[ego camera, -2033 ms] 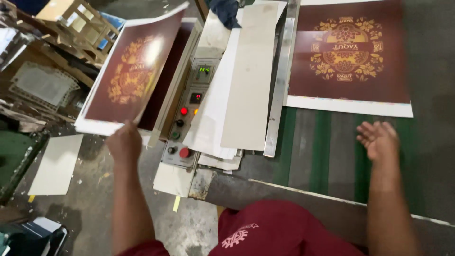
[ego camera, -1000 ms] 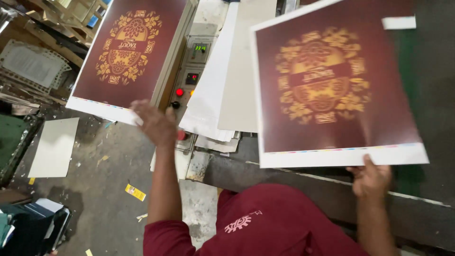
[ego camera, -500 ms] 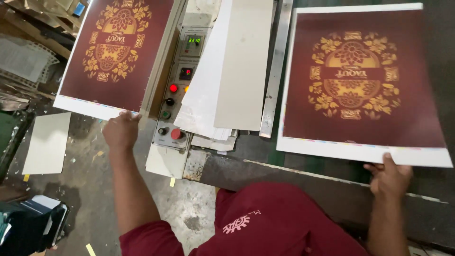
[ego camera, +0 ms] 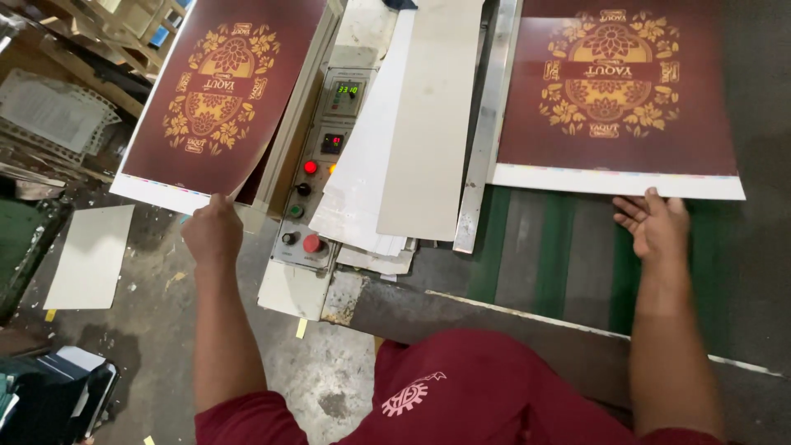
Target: The person repeatedly picks up large, maroon-colored printed sheets from a pile on a machine and places them onto a stack on the right side of the workspace. The task involves rapid, repetitive hand movements to transfer the sheets one by one.
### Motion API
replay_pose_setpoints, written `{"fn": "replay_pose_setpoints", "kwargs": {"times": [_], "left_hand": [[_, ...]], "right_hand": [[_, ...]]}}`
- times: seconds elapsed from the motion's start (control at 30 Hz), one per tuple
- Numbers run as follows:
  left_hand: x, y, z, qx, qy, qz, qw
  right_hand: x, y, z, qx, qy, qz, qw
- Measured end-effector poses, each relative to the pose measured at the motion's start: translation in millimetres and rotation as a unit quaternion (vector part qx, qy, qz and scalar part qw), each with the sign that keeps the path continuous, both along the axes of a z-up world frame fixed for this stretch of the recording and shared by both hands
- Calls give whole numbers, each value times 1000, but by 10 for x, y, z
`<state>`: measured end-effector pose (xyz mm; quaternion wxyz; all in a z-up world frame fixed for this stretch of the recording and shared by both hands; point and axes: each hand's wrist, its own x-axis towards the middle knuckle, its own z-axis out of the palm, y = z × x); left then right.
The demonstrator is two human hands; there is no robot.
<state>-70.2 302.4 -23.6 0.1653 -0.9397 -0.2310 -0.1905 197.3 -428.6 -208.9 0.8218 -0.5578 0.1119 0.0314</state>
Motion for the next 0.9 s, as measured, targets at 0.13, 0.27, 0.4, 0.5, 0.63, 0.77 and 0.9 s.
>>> {"fn": "replay_pose_setpoints", "kwargs": {"times": [0.13,0.27,0.4,0.5,0.63,0.77,0.9], "left_hand": [[32,-132,162,14,-72,-19,997],[271,-840,164,-48,-107,-141,983],[551,-2117,180,-167,-106,-356,913],[652,-3096,239,-246,-95,-436,860],[720,-3905,142,-233,-64,-478,845],[675,-4116,-20,-215,-15,-452,866],[515,-4078,119,-325,-17,-526,786]], "right_hand": [[-360,78,28,-52,27,20,998],[-923,364,-91,-34,36,56,997],[-1413,1063,389,-90,26,177,980],[-1711,1502,615,-94,-31,306,947],[-1875,1695,565,-140,-93,457,874],[-1814,1473,-317,-209,-163,372,890],[-1831,1190,-532,-129,-26,262,956]]}}
